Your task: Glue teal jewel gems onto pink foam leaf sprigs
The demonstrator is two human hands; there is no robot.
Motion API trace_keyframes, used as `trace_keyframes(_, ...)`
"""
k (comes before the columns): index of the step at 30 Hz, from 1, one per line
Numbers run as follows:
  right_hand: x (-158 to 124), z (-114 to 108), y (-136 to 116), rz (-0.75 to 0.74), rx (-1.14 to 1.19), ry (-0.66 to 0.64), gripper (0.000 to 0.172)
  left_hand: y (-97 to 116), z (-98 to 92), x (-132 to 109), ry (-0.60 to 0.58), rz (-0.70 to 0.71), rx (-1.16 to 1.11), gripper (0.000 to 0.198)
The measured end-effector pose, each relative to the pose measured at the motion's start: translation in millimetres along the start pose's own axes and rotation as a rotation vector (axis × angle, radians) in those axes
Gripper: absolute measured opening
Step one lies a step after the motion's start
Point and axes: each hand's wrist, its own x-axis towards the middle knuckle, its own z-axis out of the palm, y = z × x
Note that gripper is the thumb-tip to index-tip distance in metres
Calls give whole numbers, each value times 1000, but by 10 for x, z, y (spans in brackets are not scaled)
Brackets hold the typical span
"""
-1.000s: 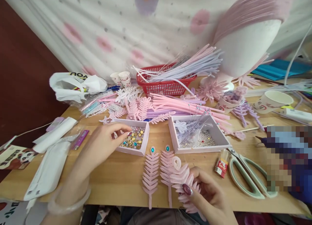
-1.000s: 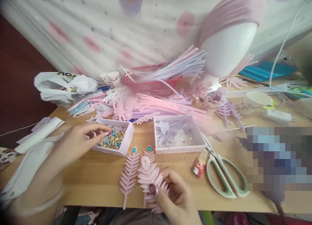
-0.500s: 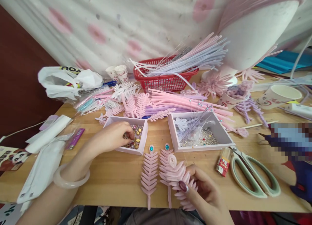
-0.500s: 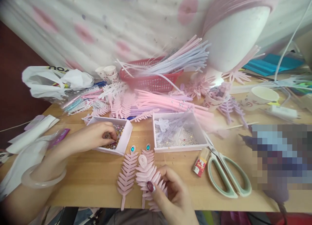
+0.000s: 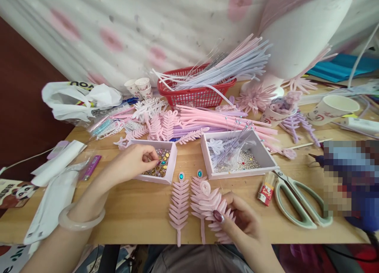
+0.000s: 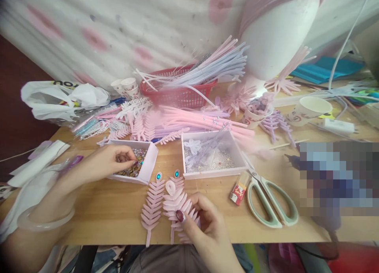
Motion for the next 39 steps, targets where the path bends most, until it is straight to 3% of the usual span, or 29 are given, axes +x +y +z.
trace_keyframes(6, 7, -31, 7, -29, -15, -31, 41, 64, 17, 25, -28, -41, 7, 32)
trace_keyframes(9, 25, -57, 57, -37, -15, -35, 39, 134, 53, 55, -50, -41, 73, 27)
trace_keyframes(14, 54, -109, 148, -101, -15, -87, 34, 142, 101, 106, -65, 1, 141, 19)
trace_keyframes(21, 28, -84, 91, -53, 31, -52, 36, 100, 61, 90, -93, 99, 104, 22)
trace_keyframes(28, 73, -151, 260, -142, 15, -100, 28, -30, 30, 44, 177, 146, -54, 27)
trace_keyframes(33, 51, -97, 167, -88, 34, -60, 35, 1, 15, -231, 447, 107, -321, 25)
trace_keyframes(36, 35, -75, 121, -88, 19, -48, 35, 157, 148, -483, 615, 118, -457, 19)
trace_keyframes(38, 26, -80, 100, -196, -40, -78, 26, 273, 291, -625, 709, 219, -530, 7)
trace_keyframes(39, 21, -87, 84, -276, -101, -89, 18, 326, 366, -679, 719, 305, -545, 11)
